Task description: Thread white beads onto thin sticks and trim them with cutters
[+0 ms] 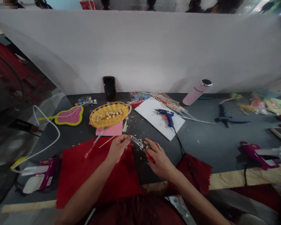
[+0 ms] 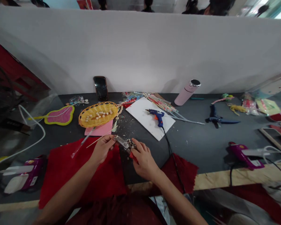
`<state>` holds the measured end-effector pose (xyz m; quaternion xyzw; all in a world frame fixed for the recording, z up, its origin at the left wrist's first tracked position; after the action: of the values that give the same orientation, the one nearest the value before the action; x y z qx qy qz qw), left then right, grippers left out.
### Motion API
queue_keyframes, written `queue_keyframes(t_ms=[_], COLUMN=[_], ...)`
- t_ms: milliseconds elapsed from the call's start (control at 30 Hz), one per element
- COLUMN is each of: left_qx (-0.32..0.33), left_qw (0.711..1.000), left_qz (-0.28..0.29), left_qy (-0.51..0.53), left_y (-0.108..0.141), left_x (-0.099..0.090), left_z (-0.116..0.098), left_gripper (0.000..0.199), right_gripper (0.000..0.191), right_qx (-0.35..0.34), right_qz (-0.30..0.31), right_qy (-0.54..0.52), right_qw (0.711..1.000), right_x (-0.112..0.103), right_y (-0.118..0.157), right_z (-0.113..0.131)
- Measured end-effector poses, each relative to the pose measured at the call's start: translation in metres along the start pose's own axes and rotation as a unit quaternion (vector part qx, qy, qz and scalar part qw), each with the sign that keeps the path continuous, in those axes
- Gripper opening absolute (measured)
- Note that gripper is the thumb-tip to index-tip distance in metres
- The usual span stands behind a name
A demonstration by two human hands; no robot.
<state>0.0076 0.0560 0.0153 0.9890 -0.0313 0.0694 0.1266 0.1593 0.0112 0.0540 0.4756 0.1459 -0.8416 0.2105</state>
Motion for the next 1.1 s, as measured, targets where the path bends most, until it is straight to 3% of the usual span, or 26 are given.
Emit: queue_keyframes(t_ms=[467, 800, 867, 967, 1100], left_qx=[0.025, 0.059, 0.065, 0.079, 0.092], left_qw=[0.997, 0.992, 0.990, 0.987, 0.982], left_qz=[0.027, 0.015, 0.017, 0.016, 0.012], left_qy=[-0.071, -0.113, -0.123, -0.142, -0.162], left_y=[0.001, 0.005, 0.006, 0.008, 0.010], left_x=[0.003, 0.007, 0.008, 0.010, 0.010], left_z=[-0.005, -0.015, -0.018, -0.022, -0.023], left_gripper=[0.022, 0.020, 0.021, 0.021, 0.022], right_gripper=[0.029, 0.016, 0.023, 0.052, 0.059], right_qx=[-0.026, -0.055, -0.047, -0.021, -0.005], right_qz=[0.012, -0.024, -0.054, -0.088, -0.051], right_qy=[-0.004, 0.003, -0.020, -0.056, -0.042], right_qw=[1.000, 0.998, 0.997, 0.994, 0.998], right_x=[0.006, 0.004, 0.004, 0.003, 0.010], right_y=[-0.001, 0.003, 0.004, 0.006, 0.005], right_z=[0.005, 0.007, 0.004, -0.002, -0.004])
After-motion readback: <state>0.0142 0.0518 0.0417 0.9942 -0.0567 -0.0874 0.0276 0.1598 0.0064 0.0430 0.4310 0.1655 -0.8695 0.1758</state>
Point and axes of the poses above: each hand's wrist, its own y-axis away from the middle knuckle, its own x-axis out of the palm, z = x × y, the point moved 10 cm from there along -y, towards the middle knuckle, and after that the axes turned 1 degree about -x, right-handed, at the moved point
